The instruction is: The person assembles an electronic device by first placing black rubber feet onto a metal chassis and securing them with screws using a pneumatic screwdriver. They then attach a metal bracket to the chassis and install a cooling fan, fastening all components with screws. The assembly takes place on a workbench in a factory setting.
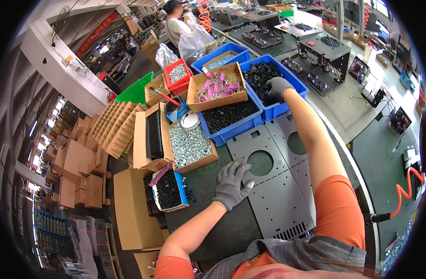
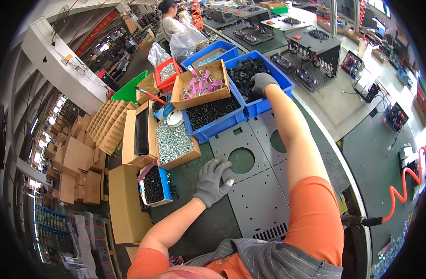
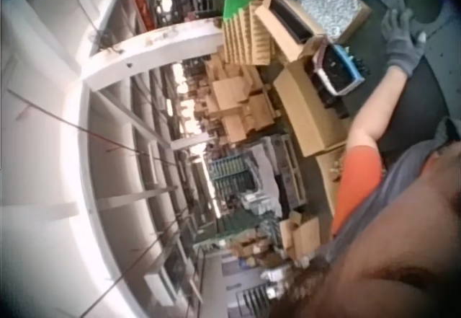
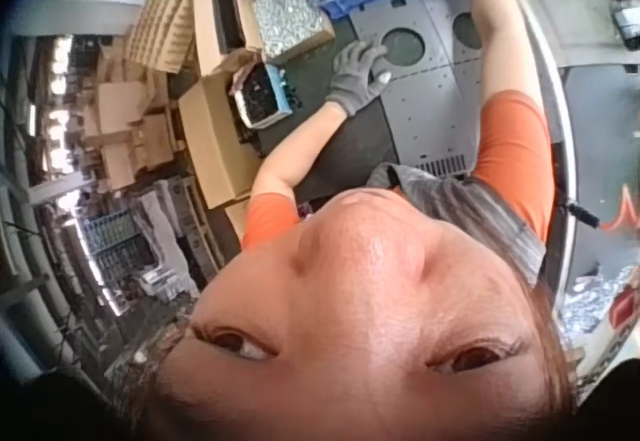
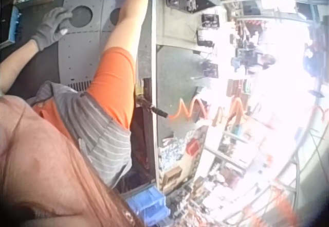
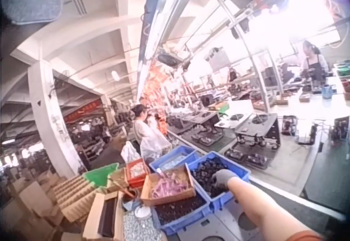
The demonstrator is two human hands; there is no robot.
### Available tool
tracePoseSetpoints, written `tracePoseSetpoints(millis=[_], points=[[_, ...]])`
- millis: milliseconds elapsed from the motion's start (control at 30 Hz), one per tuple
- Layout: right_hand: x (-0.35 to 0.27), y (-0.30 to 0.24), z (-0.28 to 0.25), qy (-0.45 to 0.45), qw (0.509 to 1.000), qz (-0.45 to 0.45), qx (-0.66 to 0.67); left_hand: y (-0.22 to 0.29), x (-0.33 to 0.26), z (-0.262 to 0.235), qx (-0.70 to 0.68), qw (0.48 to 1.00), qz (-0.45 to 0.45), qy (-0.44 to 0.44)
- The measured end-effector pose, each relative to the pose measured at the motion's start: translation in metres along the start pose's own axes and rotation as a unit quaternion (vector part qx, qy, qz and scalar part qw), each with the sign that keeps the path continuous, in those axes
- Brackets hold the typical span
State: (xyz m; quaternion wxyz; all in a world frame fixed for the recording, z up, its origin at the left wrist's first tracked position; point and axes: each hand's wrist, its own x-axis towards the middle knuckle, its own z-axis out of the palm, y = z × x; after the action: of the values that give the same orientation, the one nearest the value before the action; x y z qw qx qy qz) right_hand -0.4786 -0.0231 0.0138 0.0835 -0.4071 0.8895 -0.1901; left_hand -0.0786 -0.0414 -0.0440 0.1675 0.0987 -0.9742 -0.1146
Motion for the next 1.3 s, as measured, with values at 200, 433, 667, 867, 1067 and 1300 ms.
tracePoseSetpoints(millis=[200,433,667,867,1067,1300], points=[[0.005,0.007,-0.009,0.121,0.979,-0.020,0.164,-0.002,0.000,0.002,-0.030,1.000,-0.006,0.008],[-0.097,-0.037,-0.020,-0.005,0.922,-0.108,0.372,-0.001,-0.004,0.000,-0.007,1.000,-0.014,0.009],[-0.240,-0.037,0.021,-0.061,0.946,-0.212,0.235,-0.003,-0.006,0.011,-0.012,0.999,-0.003,0.033],[-0.307,-0.062,0.031,-0.074,0.948,-0.281,0.133,-0.002,-0.006,0.010,-0.007,0.999,-0.009,0.049],[-0.323,-0.061,0.037,-0.019,0.963,-0.265,-0.050,-0.014,-0.011,0.013,-0.048,0.991,0.030,0.119],[-0.357,-0.023,0.032,0.054,0.979,-0.181,-0.078,0.015,-0.023,0.013,-0.109,0.987,0.067,0.101]])
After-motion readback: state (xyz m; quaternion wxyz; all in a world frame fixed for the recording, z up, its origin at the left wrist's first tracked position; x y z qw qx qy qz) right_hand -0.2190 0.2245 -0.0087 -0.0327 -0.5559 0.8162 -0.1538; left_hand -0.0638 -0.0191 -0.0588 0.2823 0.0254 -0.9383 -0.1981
